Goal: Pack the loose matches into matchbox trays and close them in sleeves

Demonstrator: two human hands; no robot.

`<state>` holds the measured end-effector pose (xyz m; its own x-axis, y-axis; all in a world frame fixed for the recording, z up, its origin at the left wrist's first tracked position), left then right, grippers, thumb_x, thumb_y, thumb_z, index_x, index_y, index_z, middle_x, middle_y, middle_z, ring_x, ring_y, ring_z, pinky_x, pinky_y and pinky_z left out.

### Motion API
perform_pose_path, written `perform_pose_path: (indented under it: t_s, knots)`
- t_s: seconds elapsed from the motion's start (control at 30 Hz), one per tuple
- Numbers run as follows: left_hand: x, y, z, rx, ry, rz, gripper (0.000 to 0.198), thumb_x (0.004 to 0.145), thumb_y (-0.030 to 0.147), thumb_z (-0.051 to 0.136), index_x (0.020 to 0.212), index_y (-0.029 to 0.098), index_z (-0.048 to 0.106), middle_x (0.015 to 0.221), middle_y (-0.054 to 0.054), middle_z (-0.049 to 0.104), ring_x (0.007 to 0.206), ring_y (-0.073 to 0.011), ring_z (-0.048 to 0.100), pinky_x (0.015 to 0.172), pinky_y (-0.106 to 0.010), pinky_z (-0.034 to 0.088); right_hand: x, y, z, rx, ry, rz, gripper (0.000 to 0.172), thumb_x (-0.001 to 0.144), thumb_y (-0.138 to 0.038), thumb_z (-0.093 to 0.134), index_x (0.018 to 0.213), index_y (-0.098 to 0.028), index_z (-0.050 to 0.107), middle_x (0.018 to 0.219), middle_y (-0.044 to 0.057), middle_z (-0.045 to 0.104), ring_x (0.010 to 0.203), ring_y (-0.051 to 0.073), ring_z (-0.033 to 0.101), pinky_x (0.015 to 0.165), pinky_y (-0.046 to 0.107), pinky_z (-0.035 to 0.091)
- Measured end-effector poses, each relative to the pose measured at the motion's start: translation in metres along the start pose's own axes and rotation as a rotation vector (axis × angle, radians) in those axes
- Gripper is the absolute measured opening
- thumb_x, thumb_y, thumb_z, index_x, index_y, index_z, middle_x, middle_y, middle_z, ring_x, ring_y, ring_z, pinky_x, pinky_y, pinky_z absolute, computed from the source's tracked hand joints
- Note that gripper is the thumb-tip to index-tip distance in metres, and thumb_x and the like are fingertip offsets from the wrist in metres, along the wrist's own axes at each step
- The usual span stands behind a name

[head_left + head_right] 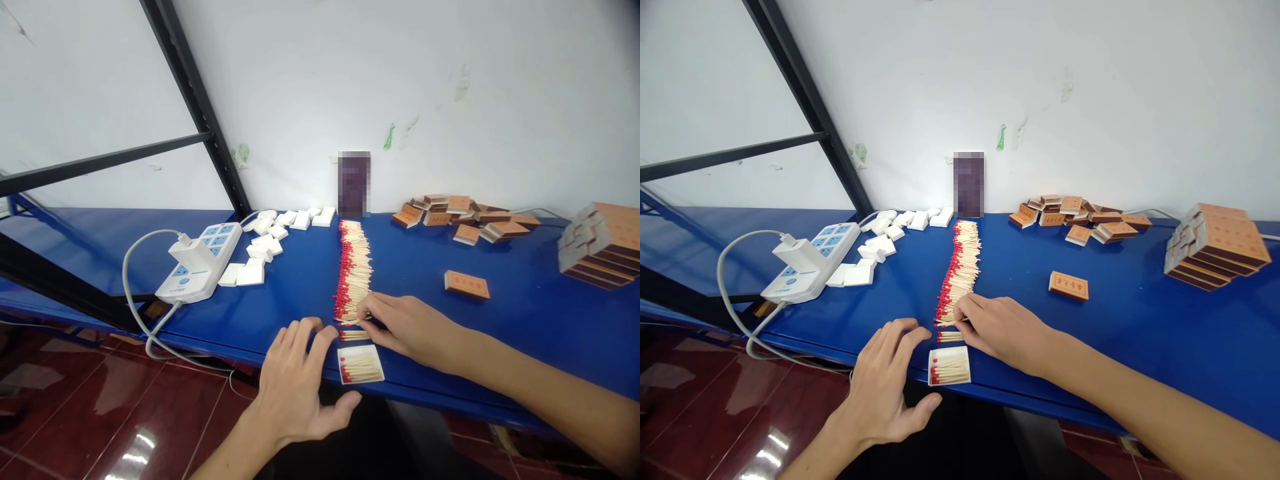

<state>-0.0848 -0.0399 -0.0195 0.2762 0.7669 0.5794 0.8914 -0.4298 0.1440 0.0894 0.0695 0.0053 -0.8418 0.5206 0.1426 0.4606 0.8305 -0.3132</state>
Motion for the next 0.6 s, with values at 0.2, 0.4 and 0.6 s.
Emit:
perform_pose_path:
  t_s: [0.2,0.4,0.6]
  knots:
    - [0.0004,-0.0002,0.0010,0.027,0.006,-0.016,0.062,0.092,0.064,0.039,0.124,0.013,0.053,0.111,-0.017,0.059,0.093,-0.0307,0.060,0.075,-0.043,0.049,-0.0005,-0.0010,-0.0009,0.051,0.021,-0.010,0.007,0.097,-0.017,0.050,0.092,-0.021,0.051,0.086,0.000,0.066,0.066,0.015,0.063,0.059,0.028,0.041]
    - [-0.0003,-0.0016,0.0006,0.028,0.016,-0.025,0.059,0.093,0.061,0.041,0.124,0.012,0.053,0.111,-0.018,0.059,0.094,-0.0317,0.060,0.076,-0.044,0.051,-0.0058,0.0006,-0.0029,0.095,0.079,-0.047,0.008,0.095,-0.017,0.049,0.089,-0.022,0.050,0.075,-0.003,0.060,0.057,0.012,0.054,0.054,0.025,0.037]
    - [0.0017,-0.0013,-0.0010,0.008,0.019,-0.011,0.059,0.093,0.060,0.042,0.124,0.011,0.054,0.109,-0.017,0.060,0.092,-0.0307,0.060,0.074,-0.042,0.051,-0.0074,0.0015,-0.0004,0.132,0.066,-0.077,0.008,0.094,-0.018,0.052,0.086,-0.021,0.055,0.068,-0.005,0.053,0.055,0.011,0.048,0.055,0.023,0.035]
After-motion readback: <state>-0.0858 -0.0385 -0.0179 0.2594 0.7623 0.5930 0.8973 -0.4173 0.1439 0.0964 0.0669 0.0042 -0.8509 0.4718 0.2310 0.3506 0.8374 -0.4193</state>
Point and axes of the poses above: each hand's wrist, its own x-axis towards the middle knuckle, its own z-axis out of the palm, y = z × x, the point moved 3 cm from there along x, towards the middle knuckle
